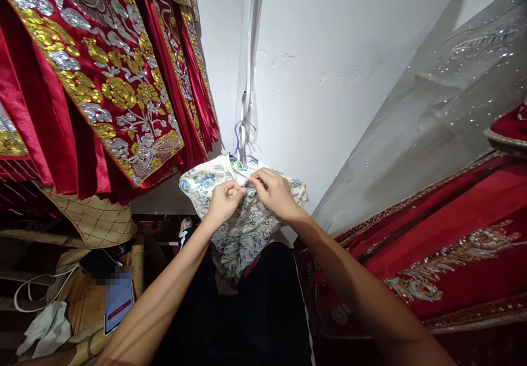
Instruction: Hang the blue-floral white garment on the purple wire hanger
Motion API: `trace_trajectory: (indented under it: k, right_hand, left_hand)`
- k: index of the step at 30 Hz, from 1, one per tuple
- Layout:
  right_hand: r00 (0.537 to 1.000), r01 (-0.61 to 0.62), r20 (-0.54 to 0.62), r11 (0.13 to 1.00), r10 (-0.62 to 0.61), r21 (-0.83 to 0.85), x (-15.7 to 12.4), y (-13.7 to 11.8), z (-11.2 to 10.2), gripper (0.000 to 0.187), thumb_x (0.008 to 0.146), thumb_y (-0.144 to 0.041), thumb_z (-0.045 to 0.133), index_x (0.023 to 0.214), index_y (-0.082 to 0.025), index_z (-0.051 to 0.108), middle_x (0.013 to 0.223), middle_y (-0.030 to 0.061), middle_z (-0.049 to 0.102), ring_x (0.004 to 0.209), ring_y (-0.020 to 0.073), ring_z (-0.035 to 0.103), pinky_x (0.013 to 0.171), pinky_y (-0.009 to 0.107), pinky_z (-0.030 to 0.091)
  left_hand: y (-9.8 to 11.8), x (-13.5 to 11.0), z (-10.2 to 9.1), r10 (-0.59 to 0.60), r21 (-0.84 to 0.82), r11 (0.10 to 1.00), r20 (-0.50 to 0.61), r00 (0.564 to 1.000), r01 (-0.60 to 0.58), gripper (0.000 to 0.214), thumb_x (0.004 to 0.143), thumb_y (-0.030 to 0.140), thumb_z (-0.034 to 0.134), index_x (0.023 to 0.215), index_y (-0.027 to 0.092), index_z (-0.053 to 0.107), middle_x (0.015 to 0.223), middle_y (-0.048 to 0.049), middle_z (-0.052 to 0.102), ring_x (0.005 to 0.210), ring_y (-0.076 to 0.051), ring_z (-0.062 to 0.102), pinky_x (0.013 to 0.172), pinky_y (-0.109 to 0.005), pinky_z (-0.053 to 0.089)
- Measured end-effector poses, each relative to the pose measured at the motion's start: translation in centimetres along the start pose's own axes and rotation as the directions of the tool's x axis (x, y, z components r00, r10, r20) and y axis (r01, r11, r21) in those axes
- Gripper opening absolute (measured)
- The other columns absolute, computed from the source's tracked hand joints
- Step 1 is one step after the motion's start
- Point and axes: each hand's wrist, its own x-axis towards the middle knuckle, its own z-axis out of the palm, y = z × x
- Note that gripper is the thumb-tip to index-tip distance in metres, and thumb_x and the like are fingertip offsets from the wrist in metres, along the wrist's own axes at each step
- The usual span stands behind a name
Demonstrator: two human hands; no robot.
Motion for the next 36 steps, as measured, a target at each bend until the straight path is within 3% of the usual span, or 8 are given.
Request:
trace_trajectory:
  k: [7,11,18,22,27,30,32,36]
  right_hand:
    - [0.978,-0.028,0.203,0.996,0.045,-0.085,0.5,-0.7,-0.2,0.02,0.097,-0.037,0.049,0.089,-0.021,0.059,0.076,0.0028,0.062,0.069,0.0186,0.053,0.062,0.028,0.031]
    - [0.959,-0.011,0.282,0.999,0.02,-0.032,1.1,-0.8,-0.7,0.03,0.1,-0.035,0.042,0.077,-0.022,0.057,0.065,-0.0012,0.056,0.056,0.0147,0.045,0.058,0.027,0.026]
    - [0.994,-0.031,0.104,0.993,0.019,0.113,0.9,-0.3,-0.1,0.029,0.099,-0.032,0.045,0.076,-0.02,0.057,0.066,-0.0006,0.055,0.061,0.0141,0.048,0.061,0.026,0.031]
    - [0.997,-0.056,-0.026,0.956,0.066,0.288,1.1,-0.5,-1.3,0.028,0.099,-0.035,0.047,0.08,-0.019,0.061,0.07,0.0001,0.058,0.064,0.0138,0.051,0.062,0.025,0.035]
    - [0.91,-0.104,-0.305,0.867,0.281,0.488,1.1,0.7,-5.8,0.032,0.096,-0.045,0.053,0.076,-0.021,0.06,0.066,0.0,0.054,0.061,0.0142,0.05,0.059,0.027,0.036]
    - [0.866,-0.117,-0.308,0.76,0.393,0.64,-0.3,3.2,-8.9,0.031,0.091,-0.042,0.061,0.068,-0.023,0.057,0.064,0.0001,0.048,0.058,0.0143,0.045,0.059,0.029,0.038]
    - [0.851,-0.176,-0.178,0.589,0.493,0.788,-2.3,5.2,-10.3,0.028,0.088,-0.042,0.064,0.068,-0.024,0.056,0.061,-0.0012,0.04,0.055,0.0149,0.041,0.059,0.031,0.04]
    - [0.767,-0.206,0.015,0.225,0.641,0.952,-8.0,8.2,-10.2,0.033,0.087,-0.05,0.059,0.066,-0.027,0.047,0.056,-0.0024,0.037,0.055,0.0194,0.046,0.067,0.041,0.05]
  left_hand:
    - [0.3,-0.3,-0.1,-0.019,-0.086,0.996,-0.09,0.996,0.011,0.03,0.08,0.042,0.071,0.07,0.017,0.059,0.051,0.0061,0.04,0.046,-0.007,0.03,0.048,-0.022,0.02]
    - [0.2,-0.5,0.1,0.013,-0.12,0.993,-0.041,0.999,-0.018,0.032,0.083,0.046,0.069,0.074,0.019,0.055,0.051,0.007,0.038,0.047,-0.008,0.03,0.049,-0.022,0.021]
    - [-0.7,0.4,0.3,0.075,0.032,0.997,0.0,0.997,-0.075,0.03,0.089,0.043,0.062,0.074,0.019,0.05,0.055,0.0079,0.028,0.05,-0.008,0.026,0.051,-0.022,0.018]
    - [-0.5,0.8,1.2,0.102,0.136,0.985,0.036,0.994,-0.106,0.024,0.09,0.04,0.058,0.077,0.019,0.053,0.057,0.006,0.036,0.051,-0.01,0.032,0.051,-0.023,0.022]
    - [-3.5,-1.4,1.7,-0.012,0.38,0.922,0.22,0.975,-0.075,0.024,0.086,0.032,0.059,0.066,0.019,0.056,0.057,0.0017,0.048,0.055,-0.014,0.043,0.054,-0.026,0.029]
    - [-4.6,-2.4,1.5,-0.041,0.401,0.916,0.16,0.986,-0.027,0.025,0.089,0.038,0.057,0.072,0.019,0.057,0.063,-0.0003,0.052,0.061,-0.016,0.049,0.059,-0.026,0.034]
    - [-4.1,-2.1,1.3,0.057,0.42,0.906,-0.013,0.998,-0.046,0.025,0.088,0.044,0.059,0.083,0.02,0.058,0.076,-0.0029,0.057,0.074,-0.019,0.054,0.068,-0.028,0.039]
    - [-2.0,1.7,0.0,0.308,0.561,0.827,-0.408,0.859,-0.029,0.046,0.081,0.048,0.068,0.113,0.021,0.051,0.116,-0.0109,0.054,0.111,-0.027,0.049,0.095,-0.038,0.04]
